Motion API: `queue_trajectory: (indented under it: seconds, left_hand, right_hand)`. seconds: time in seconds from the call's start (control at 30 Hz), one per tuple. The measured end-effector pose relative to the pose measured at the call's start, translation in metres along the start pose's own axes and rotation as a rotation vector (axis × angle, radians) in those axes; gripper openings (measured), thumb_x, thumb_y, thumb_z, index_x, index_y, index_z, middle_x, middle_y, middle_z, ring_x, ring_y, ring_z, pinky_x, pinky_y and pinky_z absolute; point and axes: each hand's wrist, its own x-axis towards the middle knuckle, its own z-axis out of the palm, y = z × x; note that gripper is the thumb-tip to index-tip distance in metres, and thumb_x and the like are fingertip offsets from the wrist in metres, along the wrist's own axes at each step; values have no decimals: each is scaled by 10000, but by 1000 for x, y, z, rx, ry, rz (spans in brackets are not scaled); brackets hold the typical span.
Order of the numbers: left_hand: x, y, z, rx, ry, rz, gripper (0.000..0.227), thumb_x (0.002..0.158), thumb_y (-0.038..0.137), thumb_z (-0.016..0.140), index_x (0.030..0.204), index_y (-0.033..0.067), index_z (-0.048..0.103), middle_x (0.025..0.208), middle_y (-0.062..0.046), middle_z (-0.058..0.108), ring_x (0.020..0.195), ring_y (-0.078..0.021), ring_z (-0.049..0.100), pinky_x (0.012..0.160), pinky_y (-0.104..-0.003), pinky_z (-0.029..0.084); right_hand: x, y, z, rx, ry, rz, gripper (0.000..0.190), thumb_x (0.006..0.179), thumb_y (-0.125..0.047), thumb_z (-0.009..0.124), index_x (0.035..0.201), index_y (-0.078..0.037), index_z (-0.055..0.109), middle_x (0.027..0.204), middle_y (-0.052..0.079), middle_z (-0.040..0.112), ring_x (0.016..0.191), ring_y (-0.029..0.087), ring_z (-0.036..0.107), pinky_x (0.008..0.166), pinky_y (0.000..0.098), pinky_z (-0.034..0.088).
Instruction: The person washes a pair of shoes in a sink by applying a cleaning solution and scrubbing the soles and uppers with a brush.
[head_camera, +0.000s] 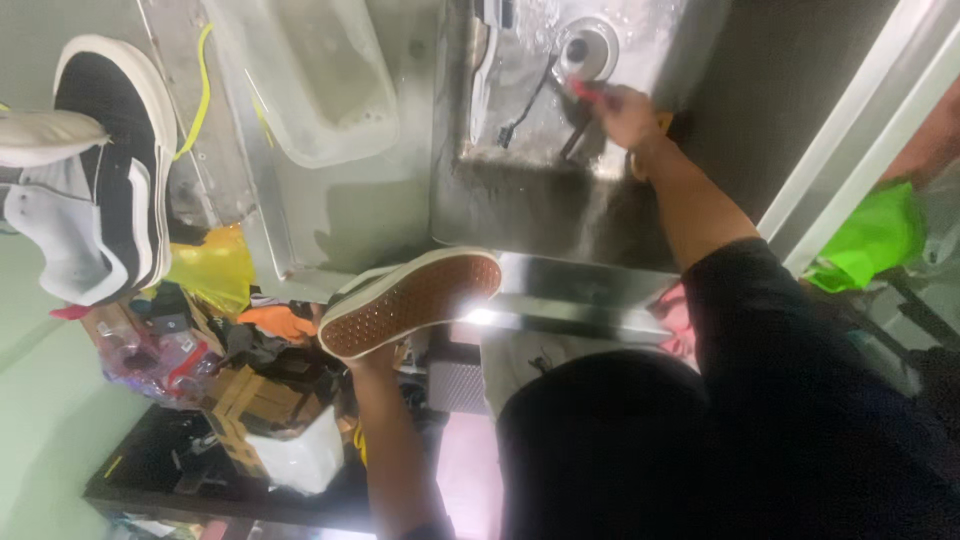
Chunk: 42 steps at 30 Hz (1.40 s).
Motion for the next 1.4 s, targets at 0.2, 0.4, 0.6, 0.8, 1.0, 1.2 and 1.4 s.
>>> queue_trajectory:
  seconds: [0.2, 0.4, 0.6, 0.8, 1.0, 1.2, 1.4]
  left_hand:
    - [1, -3, -13, 11, 11, 18, 328, 929, 373, 595, 883, 72, 717, 825, -96, 716, 770, -272, 698, 682, -382, 595]
    - [0, -7, -20, 21, 17, 25, 344, 925, 387, 587, 884, 73, 719, 832, -98, 717, 780, -277, 695, 689, -391, 585]
    - [3, -12, -16, 21, -2, 46, 360, 921, 402, 578, 884, 73, 722, 838, -101, 719, 790, -283, 692, 697, -400, 575]
    - [10, -15, -10, 45, -20, 46, 377, 916, 416, 570, 885, 74, 725, 844, -104, 720, 800, -289, 689, 704, -409, 564]
    - [9, -15, -11, 68, -18, 62, 394, 912, 431, 562, 885, 74, 727, 851, -106, 721, 810, -294, 686, 711, -417, 554]
    - [11, -14, -9, 88, -3, 81, 410, 908, 445, 554, 886, 75, 730, 857, -109, 722, 820, -300, 683, 718, -426, 543]
    - [13, -25, 20, 80, -105, 58, 427, 903, 459, 545, 887, 76, 733, 864, -112, 724, 830, -306, 680, 725, -435, 533]
  right_hand:
    - [26, -63, -26, 911, 59, -1, 418, 911, -324, 435, 1162, -90, 675, 1132, 101, 720, 993, 208, 715, 834, 299, 601]
    - [71, -27, -16, 1629, -177, -28, 224, 903, -195, 521, 1068, -68, 602, 964, 56, 715, 663, 140, 652, 503, 263, 515]
    - [42, -43, -27, 1475, -68, 0, 43, 899, -121, 546, 902, -102, 585, 687, -28, 556, 462, 50, 407, 344, 200, 282]
    - [28, -55, -42, 1230, -39, 69, 22, 788, -233, 594, 772, -219, 598, 671, -128, 503, 501, 21, 338, 453, 192, 236]
    - [57, -46, -41, 1243, -71, 44, 95, 887, -276, 626, 872, -182, 637, 687, -87, 546, 516, 56, 382, 434, 209, 251]
    - [70, -47, -42, 1153, 26, 50, 95, 871, -198, 567, 785, -161, 549, 720, -34, 531, 549, 96, 428, 465, 234, 261]
    - [42, -37, -49, 1292, -10, 150, 292, 869, -246, 684, 1135, -126, 679, 675, -30, 520, 492, 55, 399, 416, 202, 328]
